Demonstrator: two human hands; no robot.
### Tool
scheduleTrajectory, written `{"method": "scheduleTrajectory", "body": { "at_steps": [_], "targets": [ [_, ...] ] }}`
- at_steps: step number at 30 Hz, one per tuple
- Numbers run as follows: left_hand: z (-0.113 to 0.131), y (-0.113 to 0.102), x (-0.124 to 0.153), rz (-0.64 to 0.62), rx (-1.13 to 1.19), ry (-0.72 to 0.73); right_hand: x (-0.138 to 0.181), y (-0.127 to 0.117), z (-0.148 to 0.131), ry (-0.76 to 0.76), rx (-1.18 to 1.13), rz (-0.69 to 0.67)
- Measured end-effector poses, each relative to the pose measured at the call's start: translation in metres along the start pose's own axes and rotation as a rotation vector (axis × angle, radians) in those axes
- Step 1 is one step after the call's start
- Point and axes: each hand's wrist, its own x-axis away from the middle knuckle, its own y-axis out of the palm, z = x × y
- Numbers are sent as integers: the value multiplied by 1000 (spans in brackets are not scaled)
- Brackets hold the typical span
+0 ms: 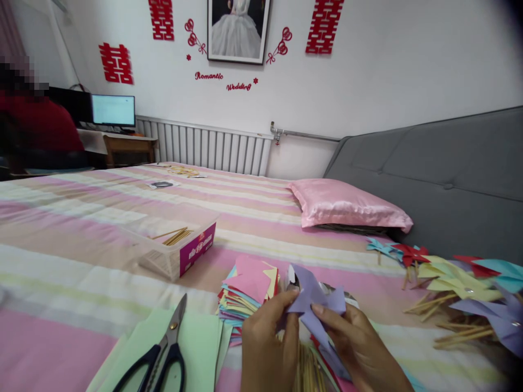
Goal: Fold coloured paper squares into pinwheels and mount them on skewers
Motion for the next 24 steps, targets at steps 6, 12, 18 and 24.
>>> {"method": "scheduleTrajectory", "body": {
  "at_steps": [6, 12, 18, 24],
  "targets": [
    [-3, 1, 3, 128, -69, 130, 1, 3, 3, 52, -92, -90],
    [-1, -6, -1, 82, -86, 118, 0, 1, 2, 42, -37, -83],
    [-5, -6, -2, -41, -68, 256, 0, 0, 5, -11, 68, -59],
    [-3, -6, -3, -77, -108, 174, 1, 0, 8, -14, 104, -26]
  ]
}}
